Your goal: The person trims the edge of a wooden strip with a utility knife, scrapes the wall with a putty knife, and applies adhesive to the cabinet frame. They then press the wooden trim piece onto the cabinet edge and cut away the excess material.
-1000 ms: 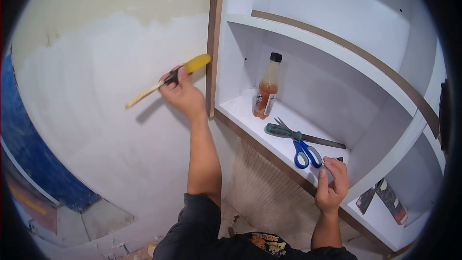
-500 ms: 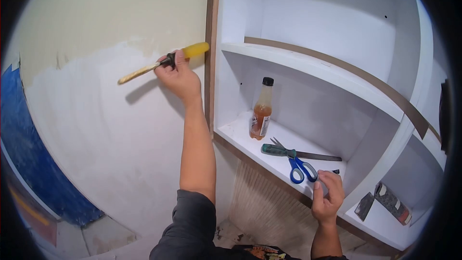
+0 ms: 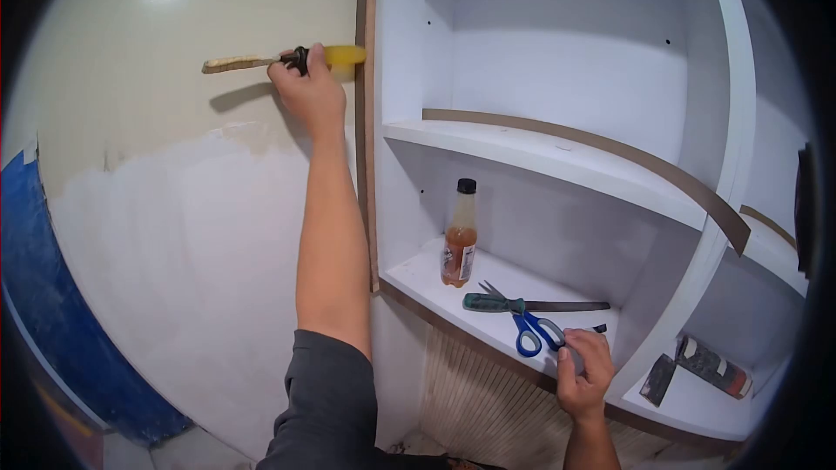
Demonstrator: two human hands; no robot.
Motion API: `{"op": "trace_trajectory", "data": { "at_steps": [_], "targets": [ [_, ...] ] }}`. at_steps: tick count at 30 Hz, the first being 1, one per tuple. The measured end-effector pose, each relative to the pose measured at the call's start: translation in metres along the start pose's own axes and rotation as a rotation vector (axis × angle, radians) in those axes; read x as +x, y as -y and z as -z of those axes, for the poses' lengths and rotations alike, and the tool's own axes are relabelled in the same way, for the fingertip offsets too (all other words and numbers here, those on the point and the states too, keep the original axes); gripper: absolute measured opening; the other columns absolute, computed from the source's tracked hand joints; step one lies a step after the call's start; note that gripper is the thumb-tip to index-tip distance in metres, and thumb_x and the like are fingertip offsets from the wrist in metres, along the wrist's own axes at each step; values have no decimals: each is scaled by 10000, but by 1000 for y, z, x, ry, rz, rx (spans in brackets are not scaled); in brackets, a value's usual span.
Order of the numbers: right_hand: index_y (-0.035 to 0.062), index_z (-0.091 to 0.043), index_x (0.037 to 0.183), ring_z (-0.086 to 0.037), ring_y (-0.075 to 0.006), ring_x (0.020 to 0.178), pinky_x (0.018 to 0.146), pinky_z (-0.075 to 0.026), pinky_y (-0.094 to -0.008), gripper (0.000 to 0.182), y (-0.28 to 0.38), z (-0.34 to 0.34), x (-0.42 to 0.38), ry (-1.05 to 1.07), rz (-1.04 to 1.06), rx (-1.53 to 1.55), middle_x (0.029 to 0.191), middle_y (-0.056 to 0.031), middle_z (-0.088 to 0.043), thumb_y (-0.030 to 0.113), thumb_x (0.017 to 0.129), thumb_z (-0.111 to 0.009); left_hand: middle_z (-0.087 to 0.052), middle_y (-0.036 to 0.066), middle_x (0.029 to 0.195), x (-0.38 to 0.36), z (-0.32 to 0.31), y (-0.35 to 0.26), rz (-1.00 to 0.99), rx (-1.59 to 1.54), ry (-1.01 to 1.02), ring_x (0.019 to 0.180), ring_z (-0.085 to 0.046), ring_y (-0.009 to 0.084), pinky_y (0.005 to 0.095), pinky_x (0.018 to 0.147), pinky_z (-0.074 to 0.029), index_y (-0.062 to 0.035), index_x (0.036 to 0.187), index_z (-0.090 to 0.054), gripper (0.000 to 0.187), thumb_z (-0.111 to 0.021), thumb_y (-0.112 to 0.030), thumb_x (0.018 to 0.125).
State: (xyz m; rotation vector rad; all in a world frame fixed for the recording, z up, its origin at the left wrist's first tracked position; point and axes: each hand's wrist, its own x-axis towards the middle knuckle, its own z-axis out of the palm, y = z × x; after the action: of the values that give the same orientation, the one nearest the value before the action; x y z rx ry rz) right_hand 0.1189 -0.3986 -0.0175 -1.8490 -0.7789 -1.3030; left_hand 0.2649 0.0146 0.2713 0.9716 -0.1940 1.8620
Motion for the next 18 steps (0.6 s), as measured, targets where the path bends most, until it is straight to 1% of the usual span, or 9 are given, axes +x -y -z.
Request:
{"op": "trace_trajectory", "data": {
  "at_steps": [3, 6, 9, 10, 13, 14, 17, 18],
  "targets": [
    [-29, -700, 962, -665, -328, 915, 838, -521, -398, 182, -2, -1, 0, -10, 13, -17, 1005, -177, -719, -36, 780, -701, -651, 164, 1015, 16, -22, -6, -69, -286, -80, 834, -673, 227, 341, 754, -555, 42, 1165, -474, 385, -719, -163, 951],
    [-27, -700, 952, -666, -328, 908, 835, -520, -397, 172, 0, -2, 0, -15, 10, -21, 1000, -175, -721, -33, 781, -701, -659, 200, 1053, 40, -36, -8, -90, -22, 27, 901, -707, 220, 328, 769, -646, 71, 1159, -427, 398, -710, -124, 959],
    [-24, -703, 952, -668, -327, 900, 829, -523, -396, 173, -1, -2, 0, -15, 20, -50, 999, -174, -723, -28, 779, -707, -666, 203, 1030, 72, -61, 1, -187, -15, -24, 872, -713, 230, 327, 736, -631, 80, 1153, -423, 431, -723, -157, 954],
    [-32, -697, 965, -666, -330, 901, 830, -524, -396, 179, -1, -2, 0, -12, 17, -48, 999, -185, -719, -35, 785, -691, -674, 209, 1004, 74, -64, -7, -268, 117, -15, 844, -718, 262, 339, 721, -601, 85, 1144, -433, 451, -734, -189, 948],
    [-48, -686, 988, -663, -335, 903, 832, -528, -395, 194, -1, -2, 0, -2, 5, -43, 998, -205, -711, -50, 797, -661, -648, 235, 1058, 91, -85, -23, -149, -41, -47, 934, -675, 371, 439, 847, -538, 74, 1129, -467, 419, -732, -185, 935],
    [-48, -686, 988, -664, -332, 902, 829, -528, -392, 194, 0, -2, 1, -2, -1, -44, 997, -204, -712, -51, 796, -661, -647, 252, 1060, 92, -88, -35, -196, 48, -14, 946, -676, 392, 449, 842, -539, 79, 1114, -454, 427, -733, -191, 933],
    [-49, -688, 983, -667, -328, 896, 824, -531, -384, 187, -1, -1, 0, 2, -26, -42, 995, -200, -713, -51, 798, -662, -649, 257, 1055, 112, -108, -37, -247, -1, -32, 956, -675, 408, 458, 843, -543, 84, 1117, -443, 448, -734, -200, 930],
    [-50, -689, 981, -668, -326, 894, 822, -531, -382, 184, -1, -2, 1, 0, -38, -35, 994, -199, -713, -51, 799, -662, -641, 269, 1077, 118, -113, -37, -244, 26, -85, 976, -672, 418, 462, 855, -546, 85, 1144, -433, 479, -739, -211, 925]
  ]
}}
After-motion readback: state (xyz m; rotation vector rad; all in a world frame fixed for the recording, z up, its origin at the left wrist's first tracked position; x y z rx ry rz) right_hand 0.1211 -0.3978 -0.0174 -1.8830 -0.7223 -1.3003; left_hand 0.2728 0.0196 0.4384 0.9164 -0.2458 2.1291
